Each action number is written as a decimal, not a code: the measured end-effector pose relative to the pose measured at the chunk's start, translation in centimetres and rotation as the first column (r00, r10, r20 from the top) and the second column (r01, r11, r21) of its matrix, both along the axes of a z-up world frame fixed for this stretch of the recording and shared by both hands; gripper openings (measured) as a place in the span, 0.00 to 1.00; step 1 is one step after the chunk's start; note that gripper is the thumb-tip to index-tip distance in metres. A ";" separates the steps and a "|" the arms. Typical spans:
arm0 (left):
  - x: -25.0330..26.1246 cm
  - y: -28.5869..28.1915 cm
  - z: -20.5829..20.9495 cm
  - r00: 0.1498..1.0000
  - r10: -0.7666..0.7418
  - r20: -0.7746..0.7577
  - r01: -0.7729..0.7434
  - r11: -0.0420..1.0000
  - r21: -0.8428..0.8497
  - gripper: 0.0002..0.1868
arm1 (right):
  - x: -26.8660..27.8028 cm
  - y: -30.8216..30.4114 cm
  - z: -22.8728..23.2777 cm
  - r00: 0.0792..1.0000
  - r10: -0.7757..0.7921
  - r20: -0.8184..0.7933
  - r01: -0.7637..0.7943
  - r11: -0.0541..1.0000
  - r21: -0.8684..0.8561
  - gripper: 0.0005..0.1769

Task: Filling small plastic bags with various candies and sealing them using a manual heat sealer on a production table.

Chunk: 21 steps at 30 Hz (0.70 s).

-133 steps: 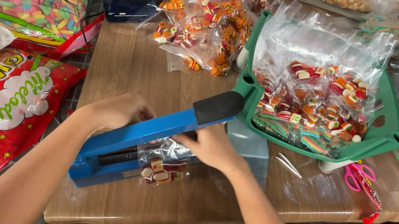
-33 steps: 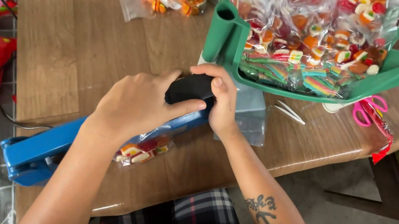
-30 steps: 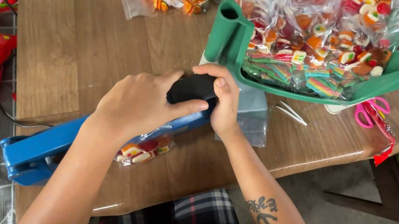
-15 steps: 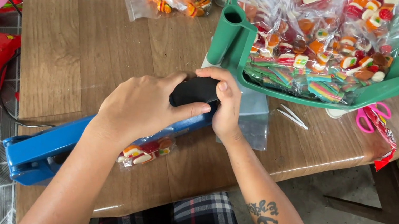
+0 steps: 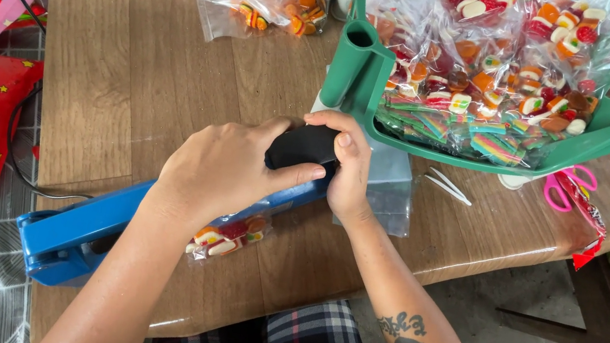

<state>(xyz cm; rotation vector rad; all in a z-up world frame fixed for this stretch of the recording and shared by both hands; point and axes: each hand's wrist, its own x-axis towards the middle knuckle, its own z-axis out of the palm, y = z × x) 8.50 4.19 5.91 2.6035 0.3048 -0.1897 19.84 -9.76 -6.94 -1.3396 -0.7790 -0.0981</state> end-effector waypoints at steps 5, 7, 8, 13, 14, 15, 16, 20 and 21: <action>0.1 0.1 -0.7 1.000 -0.003 0.011 0.003 1.000 0.009 0.40 | -0.1 0.0 0.1 1.000 -0.006 -0.001 0.006 1.000 -0.002 0.28; 0.1 0.1 -0.6 1.000 0.000 0.018 0.000 1.000 0.011 0.40 | -0.1 0.1 0.1 1.000 -0.009 -0.003 0.009 1.000 0.001 0.28; 0.1 0.1 -0.6 1.000 -0.004 0.014 0.003 1.000 0.008 0.40 | -0.1 0.0 0.1 1.000 -0.008 -0.003 0.008 1.000 0.001 0.28; 0.0 0.1 -0.3 1.000 0.003 0.007 -0.003 1.000 -0.010 0.40 | -0.1 0.0 0.0 1.000 -0.004 -0.001 0.004 1.000 -0.002 0.28; 0.1 0.1 -0.4 1.000 0.001 0.008 -0.001 1.000 -0.010 0.40 | -0.1 0.0 0.0 1.000 -0.007 0.000 0.007 1.000 -0.002 0.28; 0.1 0.1 -0.4 1.000 -0.001 0.009 0.001 1.000 -0.009 0.40 | -0.2 0.0 0.0 1.000 -0.009 0.000 0.009 1.000 -0.002 0.28; 0.1 0.0 -0.3 1.000 0.000 0.008 0.000 1.000 -0.009 0.40 | -0.1 0.0 -0.1 1.000 -0.007 0.000 0.007 1.000 -0.002 0.28; 0.2 0.1 -0.7 1.000 -0.002 0.002 0.002 1.000 0.000 0.39 | 0.1 -0.2 -0.7 1.000 -0.005 -0.014 0.005 1.000 -0.005 0.28; 0.2 0.2 -0.7 1.000 -0.006 0.021 0.005 1.000 0.028 0.39 | 0.3 -0.1 -0.8 1.000 0.000 -0.005 0.000 1.000 -0.009 0.28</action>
